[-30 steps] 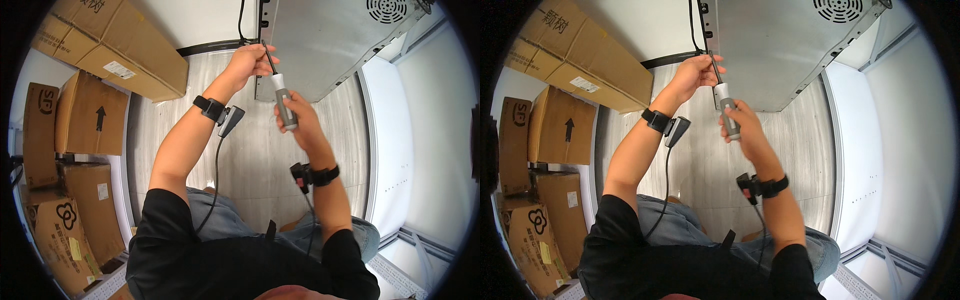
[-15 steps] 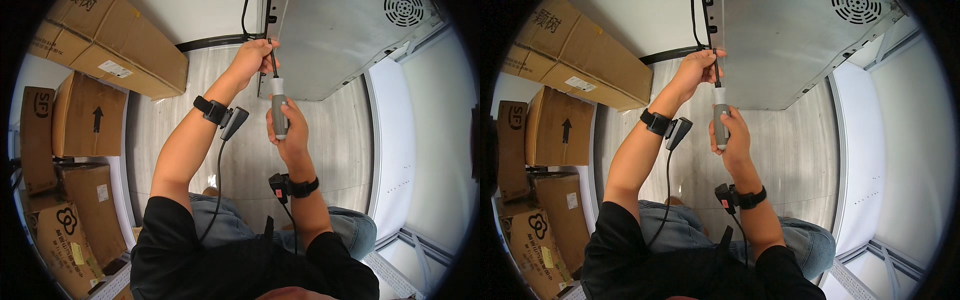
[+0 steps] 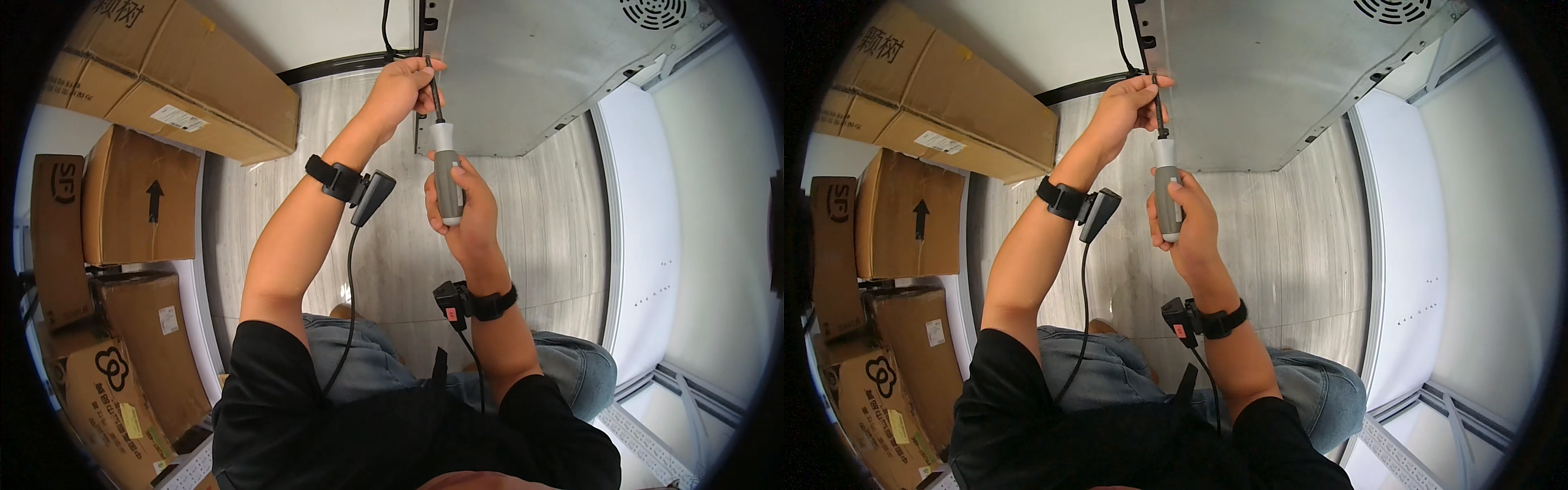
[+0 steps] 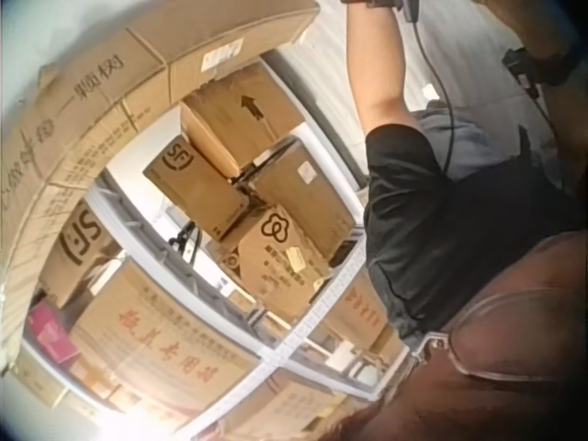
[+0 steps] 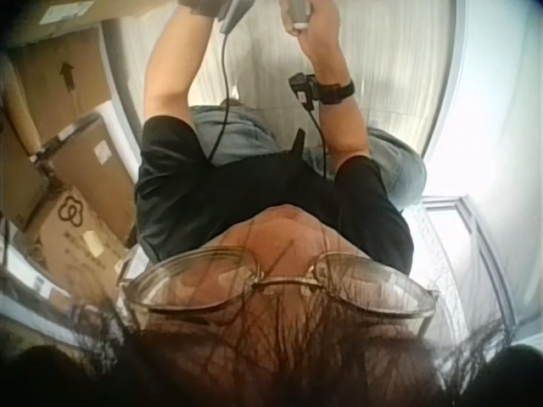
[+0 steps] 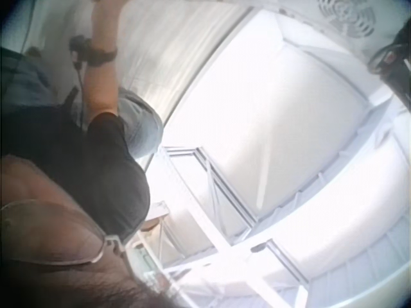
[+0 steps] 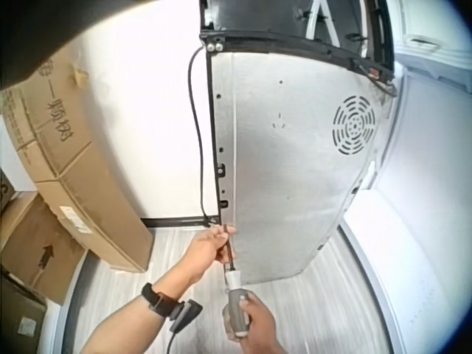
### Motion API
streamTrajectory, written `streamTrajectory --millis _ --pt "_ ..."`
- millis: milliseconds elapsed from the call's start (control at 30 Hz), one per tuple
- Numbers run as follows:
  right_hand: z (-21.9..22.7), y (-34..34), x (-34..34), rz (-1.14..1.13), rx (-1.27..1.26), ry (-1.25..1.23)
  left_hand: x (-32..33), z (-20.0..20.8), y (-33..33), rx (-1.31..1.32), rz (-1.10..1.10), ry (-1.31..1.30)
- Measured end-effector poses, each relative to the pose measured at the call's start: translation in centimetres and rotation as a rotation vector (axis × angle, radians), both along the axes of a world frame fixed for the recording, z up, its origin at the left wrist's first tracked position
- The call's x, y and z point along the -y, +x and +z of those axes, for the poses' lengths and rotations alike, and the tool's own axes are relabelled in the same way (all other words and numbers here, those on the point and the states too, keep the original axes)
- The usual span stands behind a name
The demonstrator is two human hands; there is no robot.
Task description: The person uses a screwdriver to fasten screws into the back panel of a computer tower, then wipes the surface with a blue cloth. The task occurs in a storage area with stacked cardboard boxes.
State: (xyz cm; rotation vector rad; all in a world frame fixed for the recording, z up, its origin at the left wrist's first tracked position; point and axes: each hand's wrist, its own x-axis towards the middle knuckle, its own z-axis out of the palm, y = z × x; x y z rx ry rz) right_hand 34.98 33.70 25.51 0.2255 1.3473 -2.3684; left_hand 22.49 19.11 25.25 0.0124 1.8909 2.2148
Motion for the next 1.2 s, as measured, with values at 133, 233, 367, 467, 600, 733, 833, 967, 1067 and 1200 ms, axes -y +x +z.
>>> streamTrajectory --millis 133,233,367,467,600,733,833,967,1067,1200 --pt "0.1 -0.1 -0.1 0.003 0.044 -0.116 -0.1 0.2 0.2 -0.023 0.012 -0.019" --pt "-0.2 -0.3 -0.6 0.026 0.072 -0.256 -0.3 0.7 0.4 -0.027 0.026 -0.040" --pt "-0.3 -0.3 -0.9 0.062 0.095 -0.383 -0.2 0.8 0.4 -0.029 0.025 -0.053" --pt "0.3 0.1 -0.1 0.022 0.079 -0.279 0.2 0.8 0.6 -0.019 0.016 -0.057" --pt "0.9 0.3 0.9 -0.008 0.050 -0.049 0.4 1.0 0.7 0.011 0.025 -0.078" --pt "0.3 0.3 1.4 -0.024 -0.007 0.074 1.0 1.4 0.8 0.015 0.011 -0.119" --pt "-2.5 -0.1 1.8 -0.080 -0.072 0.229 0.6 1.7 1.0 0.001 0.025 -0.200" --pt "-4.2 -0.3 2.8 -0.110 -0.138 0.469 0.5 0.5 0.7 -0.005 0.063 -0.179" --pt "-4.4 -0.6 2.4 -0.005 -0.141 0.400 0.9 0.3 0.6 0.008 0.073 -0.147" --pt "-4.1 -1.1 0.4 0.204 -0.020 -0.083 1.3 0.1 0.4 0.019 0.052 -0.105"
